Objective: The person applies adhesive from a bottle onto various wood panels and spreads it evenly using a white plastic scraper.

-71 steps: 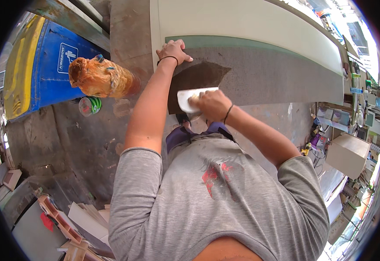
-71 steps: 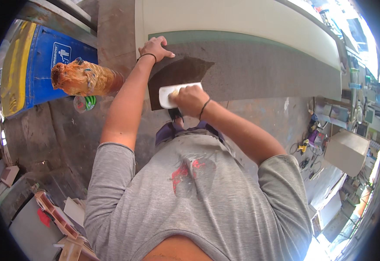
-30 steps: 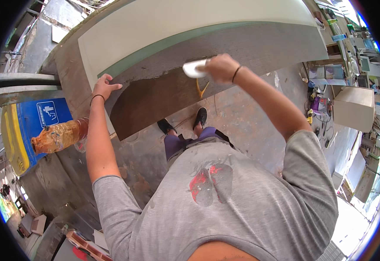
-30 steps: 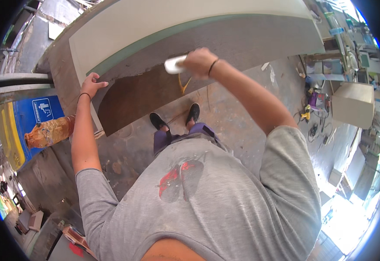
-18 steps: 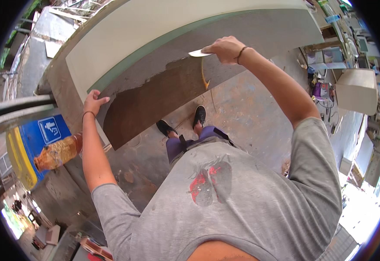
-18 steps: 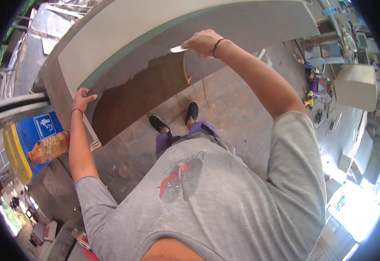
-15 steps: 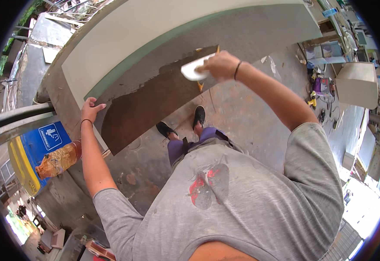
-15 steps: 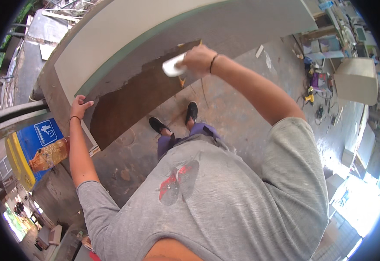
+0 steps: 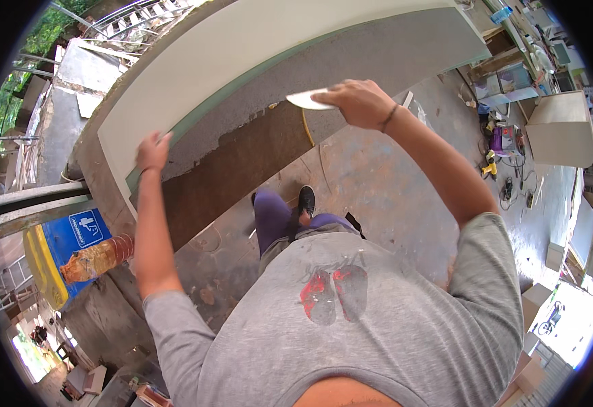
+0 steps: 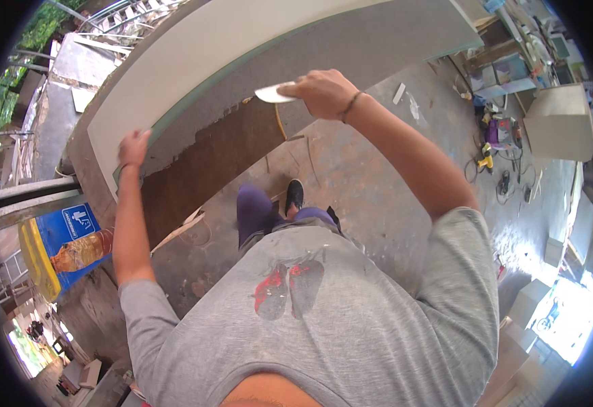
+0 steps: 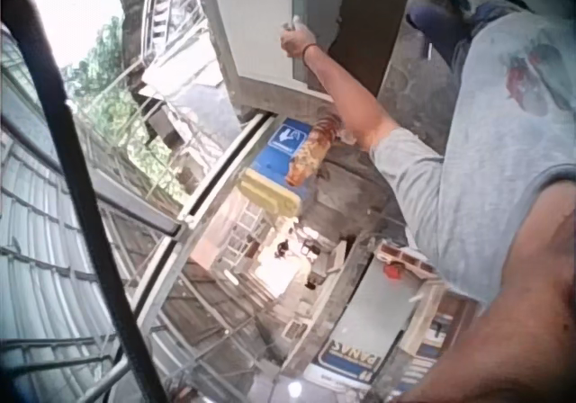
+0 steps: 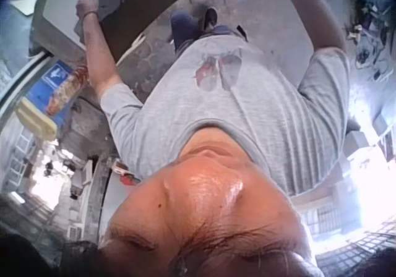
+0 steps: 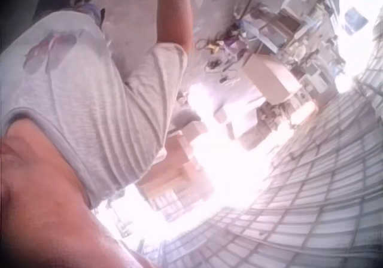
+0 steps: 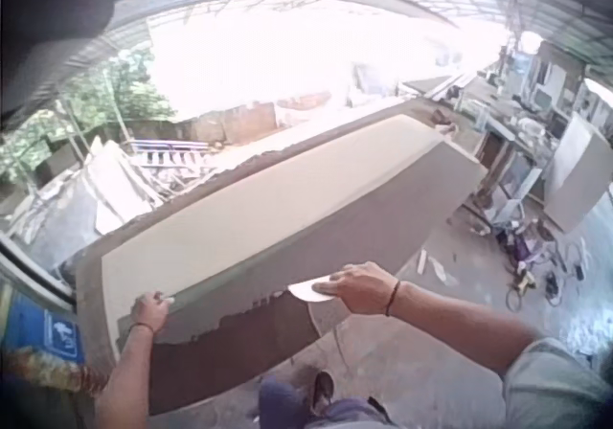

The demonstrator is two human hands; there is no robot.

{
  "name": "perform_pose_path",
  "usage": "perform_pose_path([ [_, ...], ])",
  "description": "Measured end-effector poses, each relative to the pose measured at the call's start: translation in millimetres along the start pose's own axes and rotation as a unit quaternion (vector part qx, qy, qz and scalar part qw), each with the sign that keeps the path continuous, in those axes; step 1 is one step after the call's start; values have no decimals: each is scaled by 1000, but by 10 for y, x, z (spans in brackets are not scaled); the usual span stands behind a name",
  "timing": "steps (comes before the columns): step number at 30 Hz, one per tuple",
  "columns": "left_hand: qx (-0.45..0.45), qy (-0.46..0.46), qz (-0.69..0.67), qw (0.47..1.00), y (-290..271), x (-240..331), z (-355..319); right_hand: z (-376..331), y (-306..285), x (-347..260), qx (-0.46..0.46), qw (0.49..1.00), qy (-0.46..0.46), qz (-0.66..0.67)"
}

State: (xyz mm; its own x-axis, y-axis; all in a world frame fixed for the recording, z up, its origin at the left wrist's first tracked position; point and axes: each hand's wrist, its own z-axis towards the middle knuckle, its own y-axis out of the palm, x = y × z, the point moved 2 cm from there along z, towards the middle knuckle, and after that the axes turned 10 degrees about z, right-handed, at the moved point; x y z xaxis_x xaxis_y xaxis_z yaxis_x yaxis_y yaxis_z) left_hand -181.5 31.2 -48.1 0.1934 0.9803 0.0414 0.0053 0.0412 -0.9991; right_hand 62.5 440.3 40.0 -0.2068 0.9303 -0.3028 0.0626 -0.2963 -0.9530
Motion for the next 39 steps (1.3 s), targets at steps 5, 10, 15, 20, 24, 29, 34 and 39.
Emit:
perform_pose_path([
  [5, -83, 99, -14, 992, 83, 1601, 108, 159, 855, -117, 55, 994, -33, -91],
  [10, -152, 61, -90, 982, 300, 1699, 161, 74, 284, -316, -75, 996, -43, -2],
  [15, -191, 52, -104, 975, 309, 1704, 316, 909, 479, -181, -42, 976, -210, -25],
  [20, -206, 27, -105, 973, 283, 1712, 271, 962, 581, 5, -182, 954, -235, -32],
  [24, -215, 5, -98, 972, 186, 1743, 212, 488, 214, 645, -213, 954, -207, -30],
  [29, -229, -10, -88, 969, 191, 1722, 228, 482, 182, 489, -245, 962, -118, -2],
  [34, -241, -15, -84, 967, 241, 1755, 261, 93, 475, -141, -143, 961, -238, 11],
  [39, -223, -1, -94, 970, 328, 1656, 251, 54, -93, 86, -252, 946, -199, 44],
])
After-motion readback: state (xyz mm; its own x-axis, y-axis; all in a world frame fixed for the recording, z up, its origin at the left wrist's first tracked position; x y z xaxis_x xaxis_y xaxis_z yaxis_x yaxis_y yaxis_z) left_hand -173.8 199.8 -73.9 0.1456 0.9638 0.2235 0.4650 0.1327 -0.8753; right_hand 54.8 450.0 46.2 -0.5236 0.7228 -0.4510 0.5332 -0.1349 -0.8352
